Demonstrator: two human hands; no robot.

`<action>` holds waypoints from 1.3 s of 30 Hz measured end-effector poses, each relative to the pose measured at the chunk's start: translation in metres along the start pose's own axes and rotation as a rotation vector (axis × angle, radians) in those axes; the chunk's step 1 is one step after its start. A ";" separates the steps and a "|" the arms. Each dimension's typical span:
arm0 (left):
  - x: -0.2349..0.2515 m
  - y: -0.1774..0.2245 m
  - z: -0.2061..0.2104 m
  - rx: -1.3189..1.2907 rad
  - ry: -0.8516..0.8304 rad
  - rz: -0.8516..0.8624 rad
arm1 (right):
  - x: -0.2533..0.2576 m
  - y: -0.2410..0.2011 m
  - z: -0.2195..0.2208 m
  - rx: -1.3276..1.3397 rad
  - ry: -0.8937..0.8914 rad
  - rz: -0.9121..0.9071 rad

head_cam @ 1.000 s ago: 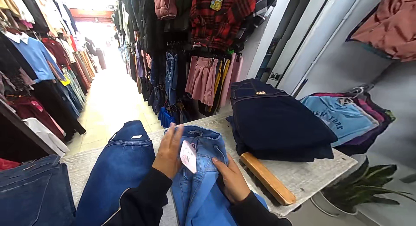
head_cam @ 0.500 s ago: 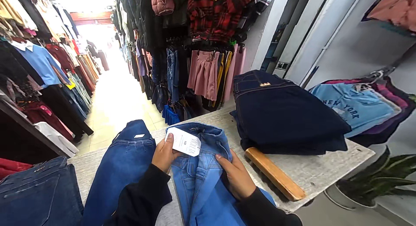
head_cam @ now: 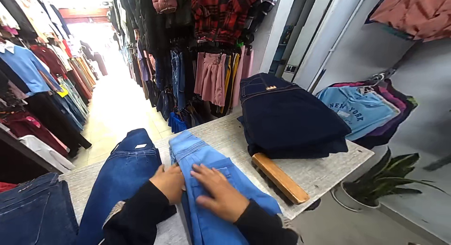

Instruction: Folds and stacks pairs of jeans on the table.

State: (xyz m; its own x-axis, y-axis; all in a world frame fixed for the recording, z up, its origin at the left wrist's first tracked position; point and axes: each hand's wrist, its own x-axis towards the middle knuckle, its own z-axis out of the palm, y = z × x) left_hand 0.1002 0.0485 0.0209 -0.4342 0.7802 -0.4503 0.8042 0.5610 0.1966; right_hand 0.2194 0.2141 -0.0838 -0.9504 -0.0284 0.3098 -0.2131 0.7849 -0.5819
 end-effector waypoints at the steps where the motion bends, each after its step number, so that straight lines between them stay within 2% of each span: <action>1: -0.011 0.001 -0.003 0.034 0.124 -0.056 | 0.003 -0.007 0.004 -0.158 -0.068 -0.015; 3: -0.036 0.008 -0.006 0.116 0.477 -0.057 | 0.000 -0.016 0.008 -0.273 -0.113 0.003; 5: -0.040 0.025 0.004 0.134 0.846 0.153 | -0.017 -0.031 0.006 -0.306 -0.112 0.015; 6: -0.031 0.040 0.013 0.082 0.883 0.259 | -0.030 -0.039 0.005 -0.320 -0.081 -0.011; 7: -0.017 0.056 0.027 0.005 0.806 0.338 | -0.047 -0.046 0.006 -0.312 -0.044 -0.044; 8: 0.001 0.066 0.043 -0.066 0.637 0.372 | -0.066 -0.055 0.009 -0.275 -0.036 -0.046; 9: 0.024 0.070 0.059 -0.093 0.475 0.367 | -0.083 -0.066 0.010 -0.239 -0.037 -0.020; 10: 0.046 0.070 0.073 -0.071 0.408 0.340 | -0.097 -0.072 0.011 -0.255 -0.002 -0.011; 12: 0.074 0.069 0.076 0.001 0.462 0.261 | -0.116 -0.074 0.015 -0.330 0.077 -0.014; 15: 0.097 0.058 0.034 -0.052 0.451 0.067 | -0.131 -0.074 0.023 -0.402 0.144 -0.001; 17: 0.124 0.036 0.011 -0.126 0.437 -0.076 | -0.136 -0.074 0.028 -0.414 0.190 0.027; 21: 0.164 0.010 -0.005 -0.142 0.442 -0.173 | -0.145 -0.074 0.032 -0.394 0.314 0.184; 23: 0.169 0.006 -0.006 -0.178 0.493 -0.086 | -0.153 -0.066 0.030 -0.383 0.382 0.277; 26: 0.146 0.011 -0.005 -0.286 0.723 0.292 | -0.172 -0.049 0.024 -0.326 0.506 0.345; 28: 0.108 0.023 -0.008 -0.288 0.687 0.451 | -0.181 -0.041 0.018 -0.256 0.566 0.335; 31: 0.064 0.037 0.006 -0.169 0.402 0.408 | -0.191 -0.036 0.018 -0.230 0.594 0.302; 33: 0.057 0.043 0.012 -0.166 0.348 0.391 | -0.188 -0.035 0.018 -0.204 0.630 0.286; 36: 0.060 0.045 0.015 -0.318 0.609 0.619 | -0.185 -0.032 0.015 -0.097 0.661 0.298; 38: 0.068 0.051 0.015 -0.359 0.733 0.639 | -0.187 -0.028 0.016 0.007 0.690 0.332; 39: 0.074 0.052 0.018 -0.341 0.736 0.612 | -0.187 -0.025 0.017 0.057 0.709 0.347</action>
State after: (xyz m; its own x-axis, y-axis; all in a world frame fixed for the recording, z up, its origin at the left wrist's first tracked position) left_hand 0.1167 0.1309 -0.0178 -0.2214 0.8719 0.4369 0.8635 -0.0329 0.5033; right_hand 0.3989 0.1892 -0.1404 -0.5975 0.6288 0.4976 0.0400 0.6432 -0.7646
